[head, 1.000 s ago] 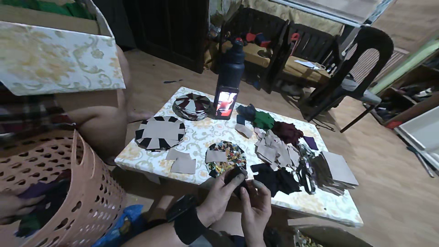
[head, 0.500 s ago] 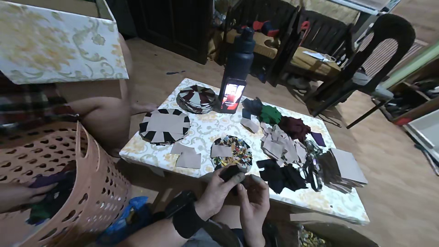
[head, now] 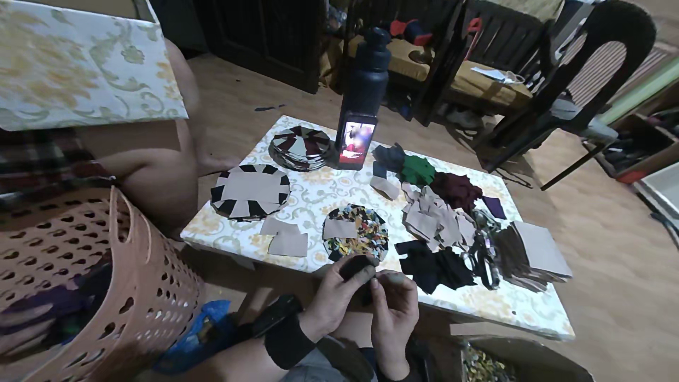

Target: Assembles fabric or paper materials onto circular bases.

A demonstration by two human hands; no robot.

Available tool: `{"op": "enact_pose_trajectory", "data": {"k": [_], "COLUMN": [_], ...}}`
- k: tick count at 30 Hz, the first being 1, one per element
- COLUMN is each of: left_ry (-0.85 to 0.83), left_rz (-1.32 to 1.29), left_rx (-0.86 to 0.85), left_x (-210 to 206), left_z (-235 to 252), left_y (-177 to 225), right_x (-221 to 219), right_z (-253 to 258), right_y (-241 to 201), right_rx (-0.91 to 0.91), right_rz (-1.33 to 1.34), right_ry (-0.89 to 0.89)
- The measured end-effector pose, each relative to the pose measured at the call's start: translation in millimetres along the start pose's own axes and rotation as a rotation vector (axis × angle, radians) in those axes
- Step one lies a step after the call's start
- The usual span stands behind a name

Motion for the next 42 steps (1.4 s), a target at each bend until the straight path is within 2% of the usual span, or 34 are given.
{"op": "enact_pose_trajectory", "data": {"k": [6,12,18,24,27,30,32,33,35,40,42], "left_ry": [-0.008,-0.038,0.035,-0.015,-0.03,-0.067,-0.097,-0.107,-0.095,-0.044,-0.053], "left_rz": [0.017,0.01,0.029,0.07,0.204,0.548,0.773,0.823,0.764,0.296,0.165], "left_rx": [-0.086,-0.099,0.018,0.103,-0.019,-0.298,-0.348,-0.335,-0.305,0.068,0.156], "left_x": [-1.8,3.8,22.6,40.7,47.7,46.0,42.6,41.4,43.0,53.8,55.4], "left_z": [1.0,-3.9,-11.8,-12.3,-13.2,-14.7,-14.5,-13.7,-11.6,-9.3,-10.6], "left_y": [-0.3,-3.2,-1.1,4.6,9.2,23.6,24.2,22.9,20.6,8.5,3.5], "right_x": [-0.2,2.6,6.1,1.9,-3.7,-9.4,-14.2,-16.5,-18.4,-15.3,-14.8], "right_z": [-3.4,5.2,18.5,24.3,24.6,24.0,23.1,22.7,23.3,22.5,20.9], "right_y": [-1.2,-10.1,-10.4,-3.5,0.0,4.1,5.7,6.5,7.5,14.8,17.8], "right_rx": [0.002,0.013,-0.044,-0.159,-0.195,-0.199,-0.198,-0.205,-0.224,-0.401,-0.445], "right_rz": [0.019,0.041,0.005,-0.011,-0.068,-0.115,-0.131,-0.129,-0.124,0.001,0.045], "right_ry": [-0.014,-0.061,-0.087,-0.196,-0.261,-0.301,-0.343,-0.363,-0.385,-0.376,-0.354]}}
Point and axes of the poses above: each hand's wrist, its own z-axis towards the middle knuckle, its own x-axis out of the back of the hand, y = z × x, the point moved 7 cm from there along z, towards the middle knuckle, and after that the axes turned 12 degrees about z, right-handed, at the moved point
